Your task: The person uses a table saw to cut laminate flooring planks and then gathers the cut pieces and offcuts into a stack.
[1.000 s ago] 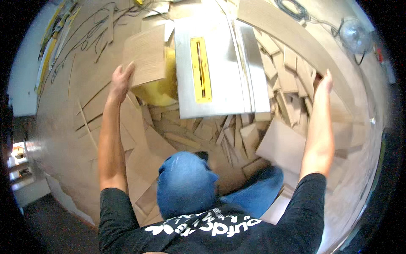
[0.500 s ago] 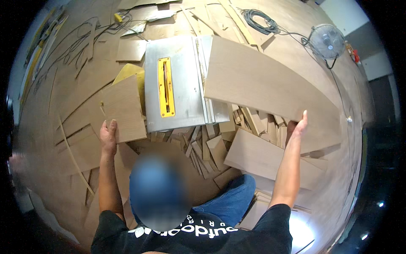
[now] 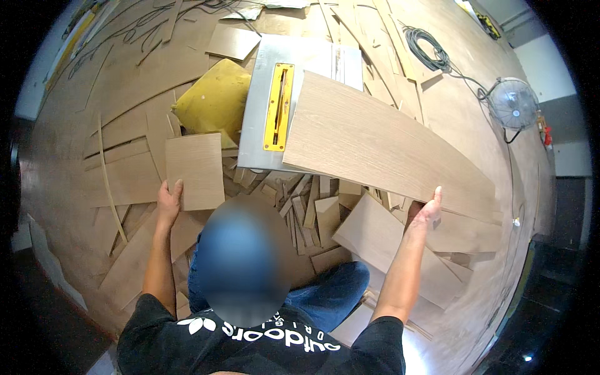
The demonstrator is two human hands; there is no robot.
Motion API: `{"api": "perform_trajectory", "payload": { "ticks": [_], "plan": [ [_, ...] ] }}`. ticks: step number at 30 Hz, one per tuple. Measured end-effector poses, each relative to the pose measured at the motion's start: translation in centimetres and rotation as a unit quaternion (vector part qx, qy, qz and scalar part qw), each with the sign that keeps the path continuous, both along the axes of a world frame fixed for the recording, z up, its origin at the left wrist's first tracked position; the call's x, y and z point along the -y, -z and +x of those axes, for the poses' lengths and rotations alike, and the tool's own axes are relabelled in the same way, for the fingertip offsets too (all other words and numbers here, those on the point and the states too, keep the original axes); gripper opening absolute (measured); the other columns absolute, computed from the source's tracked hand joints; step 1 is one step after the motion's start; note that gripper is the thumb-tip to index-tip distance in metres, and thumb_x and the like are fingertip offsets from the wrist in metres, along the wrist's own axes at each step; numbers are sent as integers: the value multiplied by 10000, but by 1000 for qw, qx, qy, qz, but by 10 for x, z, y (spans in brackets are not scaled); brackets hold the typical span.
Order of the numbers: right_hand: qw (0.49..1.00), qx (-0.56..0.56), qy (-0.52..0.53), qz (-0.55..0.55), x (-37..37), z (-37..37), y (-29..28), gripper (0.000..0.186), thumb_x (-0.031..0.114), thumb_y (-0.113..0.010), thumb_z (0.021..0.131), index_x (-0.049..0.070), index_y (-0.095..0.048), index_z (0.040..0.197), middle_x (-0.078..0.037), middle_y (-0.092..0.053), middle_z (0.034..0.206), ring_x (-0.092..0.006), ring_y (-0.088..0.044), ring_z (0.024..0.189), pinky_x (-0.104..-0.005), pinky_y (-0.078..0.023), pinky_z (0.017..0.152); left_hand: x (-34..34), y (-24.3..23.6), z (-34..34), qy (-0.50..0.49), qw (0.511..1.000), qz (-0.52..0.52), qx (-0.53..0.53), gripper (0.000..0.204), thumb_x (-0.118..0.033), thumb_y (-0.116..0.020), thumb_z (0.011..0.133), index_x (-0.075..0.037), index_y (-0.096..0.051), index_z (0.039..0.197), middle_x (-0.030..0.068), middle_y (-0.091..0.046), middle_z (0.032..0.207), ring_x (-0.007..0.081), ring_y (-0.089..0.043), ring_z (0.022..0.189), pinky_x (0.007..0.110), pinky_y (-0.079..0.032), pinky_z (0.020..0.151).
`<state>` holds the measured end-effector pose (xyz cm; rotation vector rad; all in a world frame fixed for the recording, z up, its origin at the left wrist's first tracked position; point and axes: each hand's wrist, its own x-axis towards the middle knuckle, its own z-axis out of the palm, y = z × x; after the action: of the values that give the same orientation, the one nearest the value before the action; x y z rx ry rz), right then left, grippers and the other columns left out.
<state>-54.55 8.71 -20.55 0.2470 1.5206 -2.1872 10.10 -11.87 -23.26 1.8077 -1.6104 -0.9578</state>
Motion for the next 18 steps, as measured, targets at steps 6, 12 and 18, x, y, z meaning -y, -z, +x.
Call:
{"api": "perform_trajectory", "payload": {
  "ticks": [6,12,18],
  "plan": [
    [999,-13,-32,-20,21,9,14,481,359,-619,882,33,-517,1220,-108,-585,1175,-277,-560,1073,-420,-474,939,19,-26,-19,34,983,-12,179,374,-336,-625,867,20,-578,974,230,-606,975,375,-579,934,419,-452,804],
    [999,-37,-39,7,29,13,12,519,378,-637,868,19,-514,1222,-116,-584,1184,-267,-569,1069,-412,-479,932,25,-37,-50,92,960,53,259,215,-201,-641,838,-7,-552,864,169,-584,892,376,-547,858,435,-451,786],
    [997,-33,-6,68,42,17,-3,471,377,-577,907,7,-534,1195,-115,-599,1167,-260,-578,1055,-390,-479,908,35,-83,-103,120,989,-88,-25,168,-173,-618,886,-6,-634,884,98,-647,785,197,-611,687,326,-491,637]
  ]
}}
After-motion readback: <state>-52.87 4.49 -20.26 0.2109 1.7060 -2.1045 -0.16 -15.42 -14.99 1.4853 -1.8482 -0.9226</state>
